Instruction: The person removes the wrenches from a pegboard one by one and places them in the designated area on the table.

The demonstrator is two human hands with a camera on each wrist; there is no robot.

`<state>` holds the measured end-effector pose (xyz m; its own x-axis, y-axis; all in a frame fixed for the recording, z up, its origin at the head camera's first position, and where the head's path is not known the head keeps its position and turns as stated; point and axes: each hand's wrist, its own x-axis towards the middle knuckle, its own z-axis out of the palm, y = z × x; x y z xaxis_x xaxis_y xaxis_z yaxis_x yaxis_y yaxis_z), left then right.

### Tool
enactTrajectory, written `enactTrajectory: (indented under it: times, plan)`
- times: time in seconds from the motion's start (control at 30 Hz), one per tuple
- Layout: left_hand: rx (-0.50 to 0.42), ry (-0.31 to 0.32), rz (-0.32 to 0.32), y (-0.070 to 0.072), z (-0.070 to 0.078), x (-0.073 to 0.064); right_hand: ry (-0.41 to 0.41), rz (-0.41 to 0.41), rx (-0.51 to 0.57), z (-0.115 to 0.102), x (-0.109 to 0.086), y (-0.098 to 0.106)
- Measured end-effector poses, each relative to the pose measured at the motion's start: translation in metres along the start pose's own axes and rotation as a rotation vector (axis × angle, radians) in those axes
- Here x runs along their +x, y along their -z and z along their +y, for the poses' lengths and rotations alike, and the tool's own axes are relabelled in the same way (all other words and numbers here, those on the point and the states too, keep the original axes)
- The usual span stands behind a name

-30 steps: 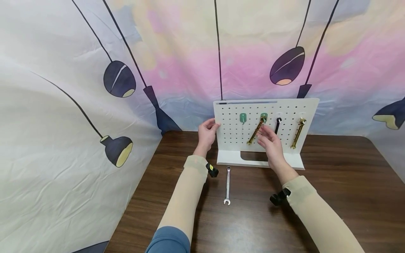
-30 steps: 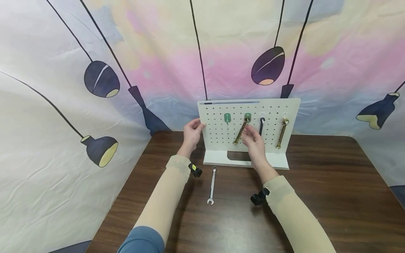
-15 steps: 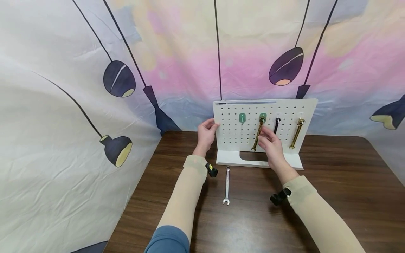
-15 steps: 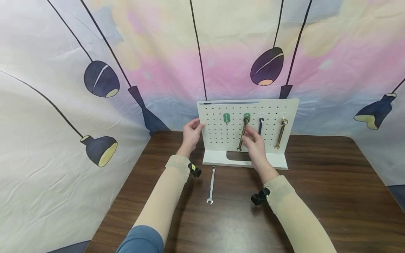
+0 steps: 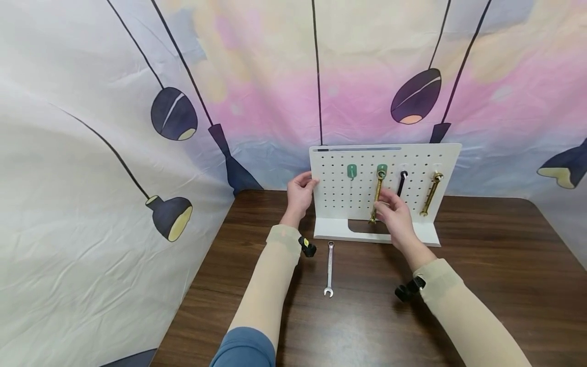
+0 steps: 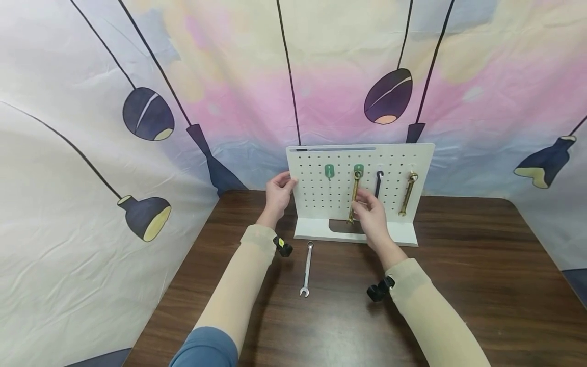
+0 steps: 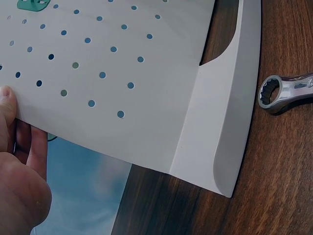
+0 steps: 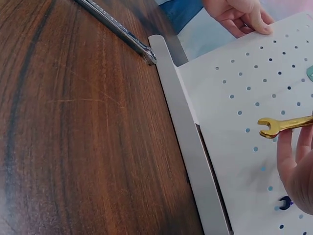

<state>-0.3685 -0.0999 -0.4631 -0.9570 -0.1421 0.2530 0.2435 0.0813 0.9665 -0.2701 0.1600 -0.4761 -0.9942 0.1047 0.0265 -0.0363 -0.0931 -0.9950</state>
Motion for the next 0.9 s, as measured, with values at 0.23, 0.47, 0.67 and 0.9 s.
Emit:
enactTrajectory:
  times: [0.23,0.47,0.67,0.9]
  plan:
    - [0.005,-0.006,0.004,-0.002,0.001,0.001,0.012,-0.011,-0.015,-0.001,-0.004,0.004]
    - [0.000,-0.015,0.003,-0.002,0.000,0.001,0.045,-0.041,-0.027,-0.001,-0.010,0.008]
    - [0.000,-0.008,0.001,-0.002,0.000,0.000,0.020,-0.063,-0.086,-0.003,-0.016,0.013]
    - [-0.002,-0.005,0.007,-0.001,0.000,0.001,0.006,-0.075,-0.158,-0.011,-0.023,0.019]
